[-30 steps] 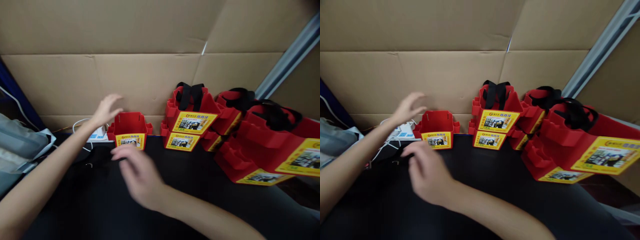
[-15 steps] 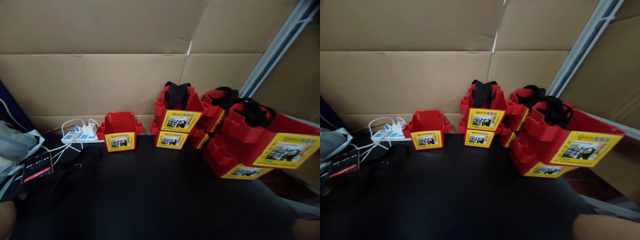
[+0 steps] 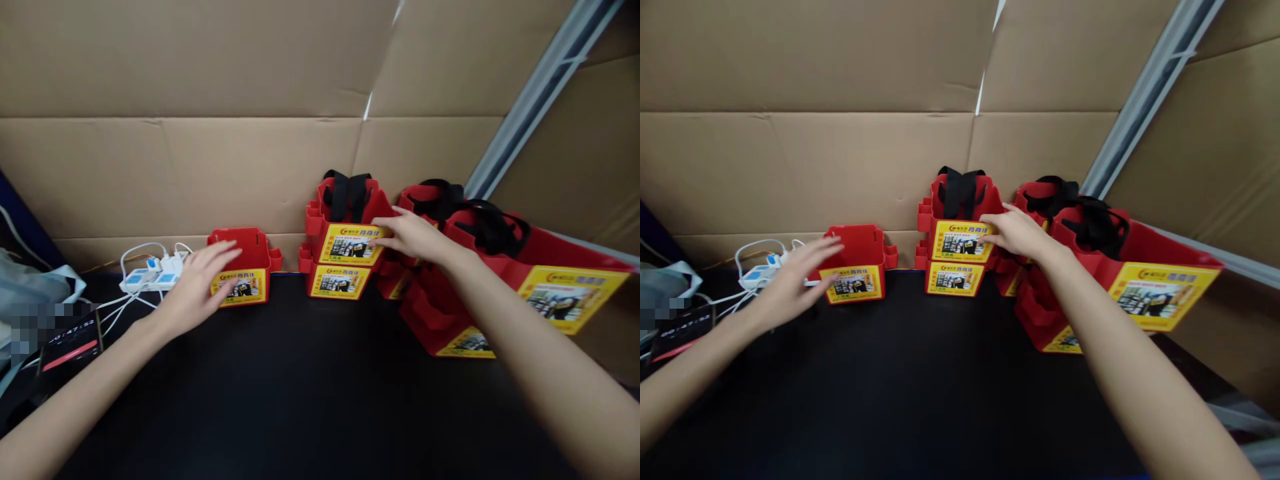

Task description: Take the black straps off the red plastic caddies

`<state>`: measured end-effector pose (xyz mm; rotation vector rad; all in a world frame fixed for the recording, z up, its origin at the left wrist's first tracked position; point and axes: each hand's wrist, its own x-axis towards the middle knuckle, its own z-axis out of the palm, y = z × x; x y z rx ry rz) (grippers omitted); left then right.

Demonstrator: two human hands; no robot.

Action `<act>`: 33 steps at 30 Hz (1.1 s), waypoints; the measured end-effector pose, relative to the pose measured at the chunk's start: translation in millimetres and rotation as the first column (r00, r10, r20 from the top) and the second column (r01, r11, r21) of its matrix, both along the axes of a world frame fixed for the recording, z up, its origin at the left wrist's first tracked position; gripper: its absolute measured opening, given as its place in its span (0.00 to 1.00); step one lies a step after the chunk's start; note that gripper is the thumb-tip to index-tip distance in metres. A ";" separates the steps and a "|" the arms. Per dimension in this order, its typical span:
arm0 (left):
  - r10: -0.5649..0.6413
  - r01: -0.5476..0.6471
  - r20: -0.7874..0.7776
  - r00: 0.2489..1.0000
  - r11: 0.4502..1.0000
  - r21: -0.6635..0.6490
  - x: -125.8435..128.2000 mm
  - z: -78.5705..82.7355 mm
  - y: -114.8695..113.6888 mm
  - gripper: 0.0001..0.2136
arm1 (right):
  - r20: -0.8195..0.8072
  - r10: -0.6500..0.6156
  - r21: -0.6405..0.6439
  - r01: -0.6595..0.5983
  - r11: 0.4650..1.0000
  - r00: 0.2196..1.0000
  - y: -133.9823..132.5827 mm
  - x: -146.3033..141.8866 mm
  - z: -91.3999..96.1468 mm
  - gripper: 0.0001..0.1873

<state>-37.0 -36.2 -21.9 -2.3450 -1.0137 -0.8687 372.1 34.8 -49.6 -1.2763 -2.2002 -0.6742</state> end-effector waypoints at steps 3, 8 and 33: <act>0.102 -0.118 -0.269 0.958 0.992 -0.043 -24.7 -24.2 29.8 0.20 | 0.000 -0.024 0.039 0.024 0.999 1.000 -14.9 3.1 12.7 0.15; 0.063 -0.060 -0.037 0.997 0.996 0.069 -30.4 -18.6 33.8 0.23 | -0.095 0.003 0.237 0.020 0.971 0.995 -103.9 -26.6 32.7 0.17; -0.354 -0.310 -0.563 0.747 0.564 -0.766 74.5 -50.5 17.0 0.07 | -0.198 0.166 -0.228 -0.210 0.951 0.966 -142.3 -209.9 -83.4 0.07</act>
